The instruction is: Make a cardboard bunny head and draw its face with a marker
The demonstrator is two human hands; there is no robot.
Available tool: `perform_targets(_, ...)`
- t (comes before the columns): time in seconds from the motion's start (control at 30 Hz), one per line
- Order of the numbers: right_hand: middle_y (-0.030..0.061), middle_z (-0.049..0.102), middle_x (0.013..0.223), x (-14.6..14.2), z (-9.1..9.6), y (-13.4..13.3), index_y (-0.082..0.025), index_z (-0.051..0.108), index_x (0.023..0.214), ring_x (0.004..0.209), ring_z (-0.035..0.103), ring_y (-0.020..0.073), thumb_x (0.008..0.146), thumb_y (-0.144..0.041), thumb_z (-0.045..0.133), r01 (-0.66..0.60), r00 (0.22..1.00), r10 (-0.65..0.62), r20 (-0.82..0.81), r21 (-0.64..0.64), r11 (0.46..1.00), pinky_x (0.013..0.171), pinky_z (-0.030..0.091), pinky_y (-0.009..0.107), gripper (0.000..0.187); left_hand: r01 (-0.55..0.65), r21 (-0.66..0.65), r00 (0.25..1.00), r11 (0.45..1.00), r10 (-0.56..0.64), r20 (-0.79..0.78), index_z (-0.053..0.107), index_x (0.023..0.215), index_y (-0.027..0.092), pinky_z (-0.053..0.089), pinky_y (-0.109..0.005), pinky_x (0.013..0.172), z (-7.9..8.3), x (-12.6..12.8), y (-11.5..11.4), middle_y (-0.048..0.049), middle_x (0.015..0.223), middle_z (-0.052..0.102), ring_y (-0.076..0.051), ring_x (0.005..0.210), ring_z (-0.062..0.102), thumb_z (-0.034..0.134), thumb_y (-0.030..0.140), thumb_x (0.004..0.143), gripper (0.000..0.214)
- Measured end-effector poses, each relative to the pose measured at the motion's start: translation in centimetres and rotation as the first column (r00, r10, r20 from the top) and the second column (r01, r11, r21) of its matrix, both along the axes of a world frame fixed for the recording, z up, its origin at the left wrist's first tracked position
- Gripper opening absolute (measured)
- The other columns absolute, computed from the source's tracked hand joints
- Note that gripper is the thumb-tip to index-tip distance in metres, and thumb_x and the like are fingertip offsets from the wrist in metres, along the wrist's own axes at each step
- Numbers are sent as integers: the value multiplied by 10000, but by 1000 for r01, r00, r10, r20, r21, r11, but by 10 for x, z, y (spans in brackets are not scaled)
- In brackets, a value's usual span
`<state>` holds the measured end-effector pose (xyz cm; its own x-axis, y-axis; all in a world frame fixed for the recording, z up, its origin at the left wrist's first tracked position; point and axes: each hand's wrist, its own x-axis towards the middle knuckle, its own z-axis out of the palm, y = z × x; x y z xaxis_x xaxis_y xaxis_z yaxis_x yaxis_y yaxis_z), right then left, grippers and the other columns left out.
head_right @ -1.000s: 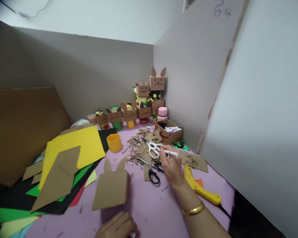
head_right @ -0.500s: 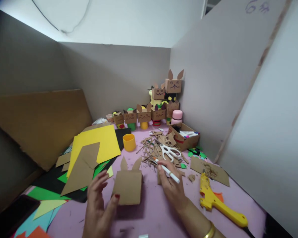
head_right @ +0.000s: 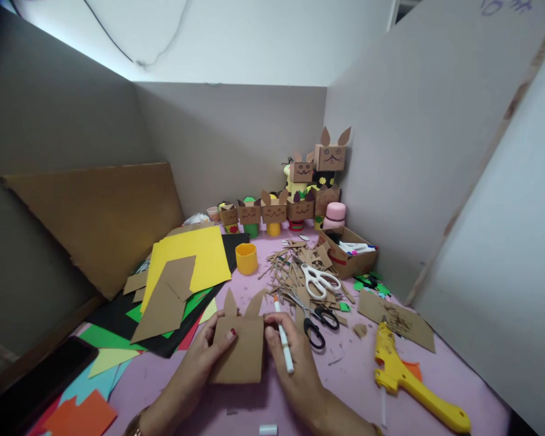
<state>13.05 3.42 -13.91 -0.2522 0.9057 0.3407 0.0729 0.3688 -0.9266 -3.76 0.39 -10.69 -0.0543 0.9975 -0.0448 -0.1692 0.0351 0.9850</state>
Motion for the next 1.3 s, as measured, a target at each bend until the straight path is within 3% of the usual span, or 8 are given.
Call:
perform_targets(0.2,33,616,939,2,6,-14,-250,510,995,865,590,201,853,-397,552,30,999,-30,-31,-2,1000,738,470,288,208,-20,4,1000,1000,20,-4,570,962,199,506,-275,697,-1,5,-8,-39,976,673,-214,863,640,694,327,736,288)
perform_targets(0.37,14,617,1046,-3,8,-22,-310,371,1125,956,606,194,802,-369,638,-123,968,84,-235,-155,980,801,497,294,424,-10,156,999,988,16,-38,540,726,202,471,-266,732,-6,8,-13,-14,924,620,-197,894,593,699,266,739,171)
perform_targets(0.57,18,603,1071,-3,11,-17,-314,356,1098,945,616,202,775,-343,667,-186,935,90,-343,-259,948,770,512,303,450,0,197,1000,980,3,-16,532,700,207,465,-289,788,-9,9,-13,-8,873,608,-187,885,586,683,244,753,164)
perform_targets(0.67,35,577,1112,-2,13,-16,-302,370,1075,953,604,209,762,-340,679,-204,927,100,-362,-261,943,768,503,311,442,-71,207,994,976,86,-62,579,878,227,448,-321,880,-10,9,-13,-52,1179,545,-245,1090,535,707,283,721,211)
perform_targets(0.8,20,580,1048,-1,16,-20,-307,371,1043,956,590,207,744,-326,696,-251,898,148,-414,-208,945,820,481,332,442,3,83,998,997,2,-57,352,1293,312,453,-414,915,-6,8,-14,-106,1462,295,-321,1197,484,742,328,677,730)
perform_targets(0.93,25,566,1032,4,16,-21,-300,381,1056,937,586,215,752,-330,680,-223,929,154,-336,-177,959,797,473,329,428,193,137,976,972,-175,-133,588,1053,220,425,-428,957,3,10,-15,-114,1292,483,-330,1201,476,740,308,675,417)
perform_targets(1.03,32,565,1038,8,14,-21,-303,387,1080,948,578,225,764,-351,661,-248,933,188,-306,-170,954,778,470,326,421,241,148,968,959,-226,-114,600,970,215,453,-417,907,7,11,-15,-81,1139,562,-291,1091,554,710,292,702,299)
perform_targets(1.3,5,570,1029,3,13,-24,-343,404,1049,883,586,193,759,-363,671,-360,848,214,-485,-230,904,769,478,317,394,192,127,971,973,-169,-170,598,952,191,441,-407,881,7,9,-17,-71,1062,528,-273,1008,549,680,313,719,275)
